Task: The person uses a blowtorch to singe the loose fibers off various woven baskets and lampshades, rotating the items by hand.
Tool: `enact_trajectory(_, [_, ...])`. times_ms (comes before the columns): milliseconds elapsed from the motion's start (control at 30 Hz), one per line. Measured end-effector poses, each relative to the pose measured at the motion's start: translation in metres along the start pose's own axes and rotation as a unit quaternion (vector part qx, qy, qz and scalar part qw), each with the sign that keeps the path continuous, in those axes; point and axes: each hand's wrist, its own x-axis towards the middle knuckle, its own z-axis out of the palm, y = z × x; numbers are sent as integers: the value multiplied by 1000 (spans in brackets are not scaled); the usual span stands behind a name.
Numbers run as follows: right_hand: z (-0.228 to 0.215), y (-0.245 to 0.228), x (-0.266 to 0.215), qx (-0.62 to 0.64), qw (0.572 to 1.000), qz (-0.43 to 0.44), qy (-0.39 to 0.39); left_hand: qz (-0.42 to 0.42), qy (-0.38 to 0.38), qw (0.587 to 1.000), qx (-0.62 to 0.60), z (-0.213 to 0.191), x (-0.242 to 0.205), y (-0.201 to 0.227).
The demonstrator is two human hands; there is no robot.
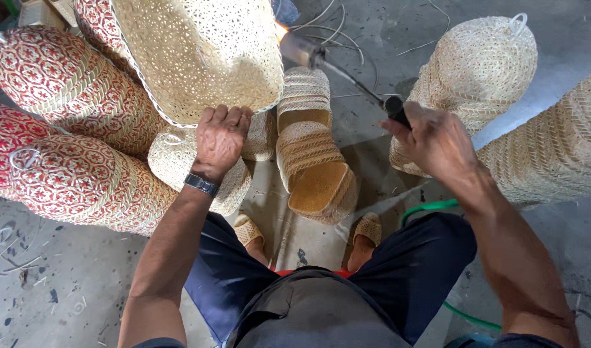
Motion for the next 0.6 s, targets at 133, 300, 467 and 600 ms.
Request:
enact_trajectory(133, [-2, 4, 3, -21, 1000, -17, 7, 0, 5, 999, -40, 0, -4, 0])
enact_trajectory(300, [-6, 3, 10, 4, 1000, 10, -26, 12, -3, 1000, -8, 8, -6, 1])
enact_trajectory(467, [-7, 5, 20, -5, 1000, 20, -3, 16, -14, 999, -25, 13, -10, 7])
enact_trajectory(600, [-8, 6, 25, 8, 1000, 7, 14, 19, -30, 998, -56, 10, -14, 10])
